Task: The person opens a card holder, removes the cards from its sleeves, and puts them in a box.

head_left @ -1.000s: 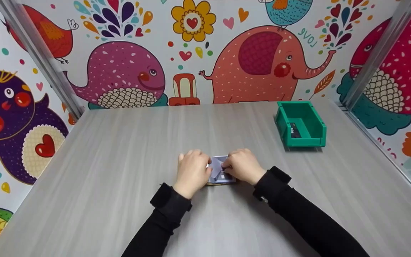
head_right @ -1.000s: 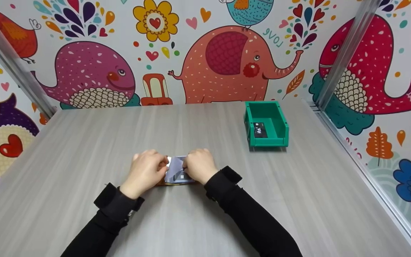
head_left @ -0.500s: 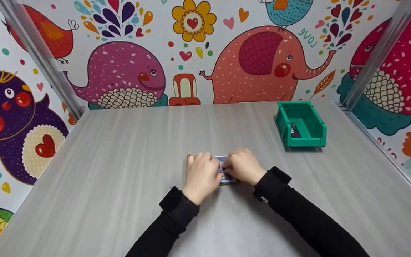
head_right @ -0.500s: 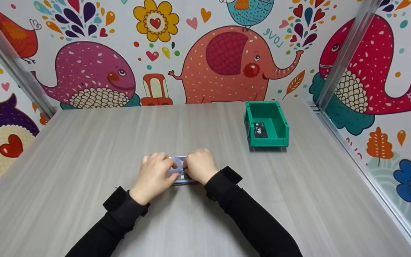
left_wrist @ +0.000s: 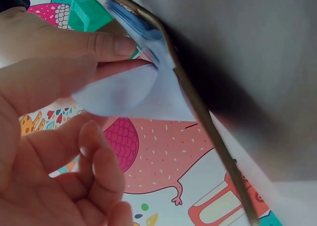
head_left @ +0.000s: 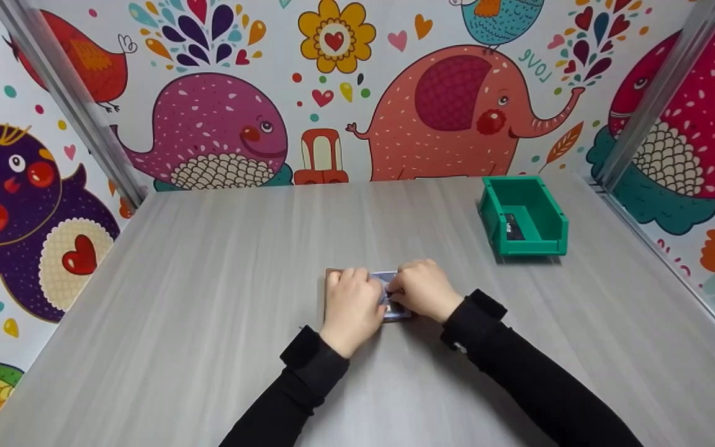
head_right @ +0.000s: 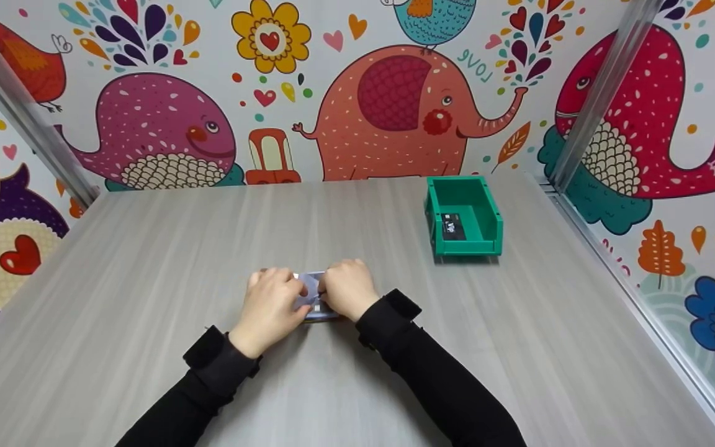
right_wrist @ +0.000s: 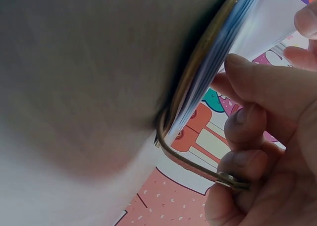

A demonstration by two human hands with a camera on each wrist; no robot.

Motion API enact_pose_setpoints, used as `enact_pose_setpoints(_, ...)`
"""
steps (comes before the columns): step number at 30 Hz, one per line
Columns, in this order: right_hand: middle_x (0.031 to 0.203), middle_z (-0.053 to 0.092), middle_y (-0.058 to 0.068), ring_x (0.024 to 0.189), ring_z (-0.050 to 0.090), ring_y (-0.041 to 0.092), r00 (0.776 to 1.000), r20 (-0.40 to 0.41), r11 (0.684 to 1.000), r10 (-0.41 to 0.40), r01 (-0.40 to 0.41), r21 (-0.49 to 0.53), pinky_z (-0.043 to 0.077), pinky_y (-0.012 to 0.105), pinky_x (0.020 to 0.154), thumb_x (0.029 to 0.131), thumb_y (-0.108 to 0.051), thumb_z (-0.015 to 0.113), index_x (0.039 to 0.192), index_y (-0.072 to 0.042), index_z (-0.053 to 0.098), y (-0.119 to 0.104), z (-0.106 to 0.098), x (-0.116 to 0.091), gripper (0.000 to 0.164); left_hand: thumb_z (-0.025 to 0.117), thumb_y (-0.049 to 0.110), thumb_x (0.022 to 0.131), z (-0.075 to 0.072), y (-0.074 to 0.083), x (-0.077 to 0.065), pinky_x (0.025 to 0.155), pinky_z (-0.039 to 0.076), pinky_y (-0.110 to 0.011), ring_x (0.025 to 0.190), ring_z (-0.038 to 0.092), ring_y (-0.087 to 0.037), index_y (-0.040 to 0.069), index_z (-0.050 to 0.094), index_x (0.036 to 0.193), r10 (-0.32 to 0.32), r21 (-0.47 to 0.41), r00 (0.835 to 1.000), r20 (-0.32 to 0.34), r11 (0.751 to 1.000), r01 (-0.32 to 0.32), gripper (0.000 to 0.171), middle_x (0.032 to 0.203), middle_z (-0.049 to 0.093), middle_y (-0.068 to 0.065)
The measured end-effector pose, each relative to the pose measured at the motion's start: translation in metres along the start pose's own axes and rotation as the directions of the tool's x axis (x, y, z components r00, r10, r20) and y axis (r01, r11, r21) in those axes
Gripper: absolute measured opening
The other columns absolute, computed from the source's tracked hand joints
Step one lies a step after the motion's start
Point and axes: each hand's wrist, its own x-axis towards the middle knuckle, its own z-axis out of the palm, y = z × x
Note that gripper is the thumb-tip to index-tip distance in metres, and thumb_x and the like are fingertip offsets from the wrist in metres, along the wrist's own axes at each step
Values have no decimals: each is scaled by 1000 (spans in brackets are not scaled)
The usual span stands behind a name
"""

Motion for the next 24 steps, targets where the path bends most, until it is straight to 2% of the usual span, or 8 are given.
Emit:
enact_pose_setpoints(12,64,56,-1,61,55,21,1000,-10,1000,-16,16,-10,40,39,60,64,-9,81,76,-13,75,0,0,0,14,74,21,63,0,0,-1,67,33,-39,68,51,-22,14,56,56,-5,38,1000,-4,999,5,20,68,54,-2)
enact_pose_setpoints(24,64,56,0,61,55,23,1000,-10,1000,-15,15,2,39,40,60,64,-9,81,76,-13,75,1,0,0,15,67,10,64,5,-2,-2,67,33,-39,66,52,-23,14,50,51,-11,14,999,-47,1000,12,22,66,57,-4)
